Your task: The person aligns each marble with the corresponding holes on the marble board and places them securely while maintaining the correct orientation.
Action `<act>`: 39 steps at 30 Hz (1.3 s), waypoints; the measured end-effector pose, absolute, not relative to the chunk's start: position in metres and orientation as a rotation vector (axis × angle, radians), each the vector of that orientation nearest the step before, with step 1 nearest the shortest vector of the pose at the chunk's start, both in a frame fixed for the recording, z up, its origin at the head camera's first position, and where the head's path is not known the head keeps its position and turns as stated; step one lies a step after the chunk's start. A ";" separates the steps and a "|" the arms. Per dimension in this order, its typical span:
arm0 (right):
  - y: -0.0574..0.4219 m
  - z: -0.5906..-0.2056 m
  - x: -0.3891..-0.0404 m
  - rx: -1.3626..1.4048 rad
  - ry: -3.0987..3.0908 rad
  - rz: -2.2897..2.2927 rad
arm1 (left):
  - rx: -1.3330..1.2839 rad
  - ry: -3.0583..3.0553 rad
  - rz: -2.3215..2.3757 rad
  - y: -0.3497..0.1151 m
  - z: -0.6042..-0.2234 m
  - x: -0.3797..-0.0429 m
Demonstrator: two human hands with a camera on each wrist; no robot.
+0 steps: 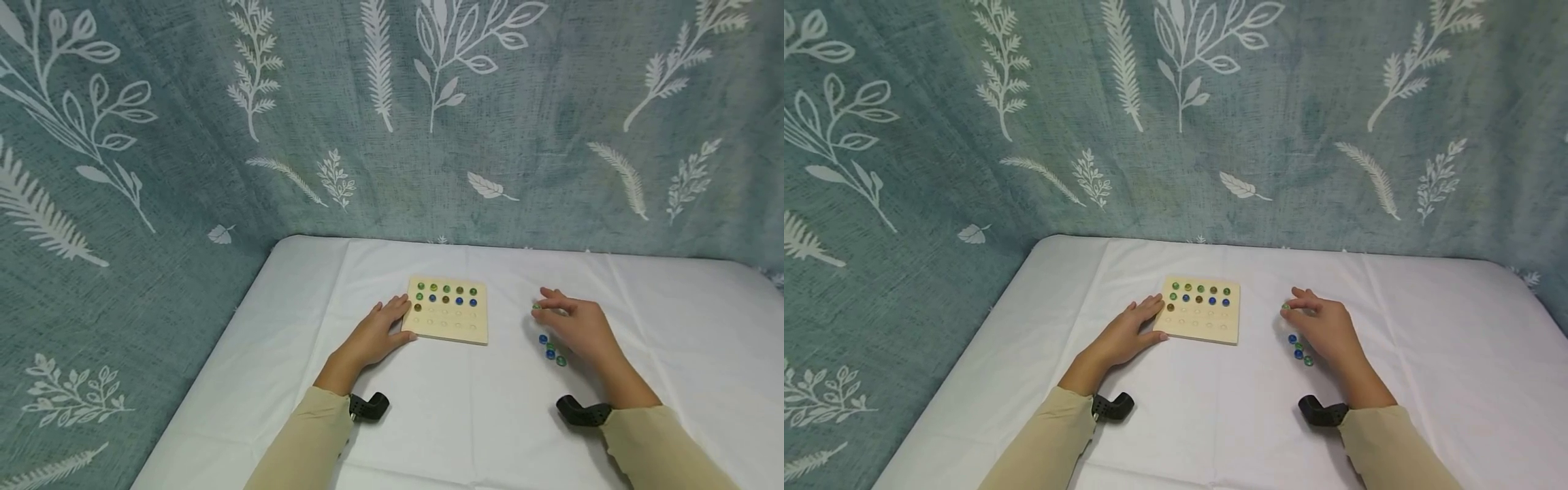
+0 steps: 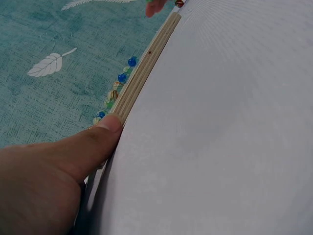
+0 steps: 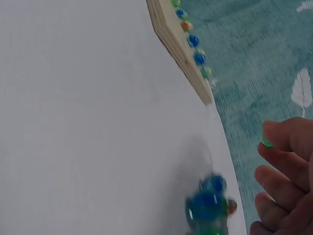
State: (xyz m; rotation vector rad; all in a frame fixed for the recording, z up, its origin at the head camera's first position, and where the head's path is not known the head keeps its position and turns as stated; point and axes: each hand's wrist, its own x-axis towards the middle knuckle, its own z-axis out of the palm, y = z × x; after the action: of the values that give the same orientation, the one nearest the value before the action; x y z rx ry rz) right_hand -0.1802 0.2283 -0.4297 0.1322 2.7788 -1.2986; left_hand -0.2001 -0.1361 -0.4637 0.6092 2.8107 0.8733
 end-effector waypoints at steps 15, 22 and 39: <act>0.134 -0.436 -0.197 -0.141 2.807 -1.288 | 0.624 2.802 0.899 -0.139 -0.465 -0.199; 0.095 -0.436 -0.198 -0.273 2.786 -1.301 | 0.621 2.799 0.867 -0.139 -0.465 -0.201; 0.052 -0.442 -0.205 -0.425 2.923 -1.007 | 0.661 2.797 0.839 -0.139 -0.463 -0.203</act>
State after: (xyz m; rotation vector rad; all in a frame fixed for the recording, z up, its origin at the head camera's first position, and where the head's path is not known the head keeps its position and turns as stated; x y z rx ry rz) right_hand -0.2045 0.0520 -0.4423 -0.4250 2.9226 -1.0068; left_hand -0.2026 -0.1390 -0.4632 0.6609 2.7968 0.8387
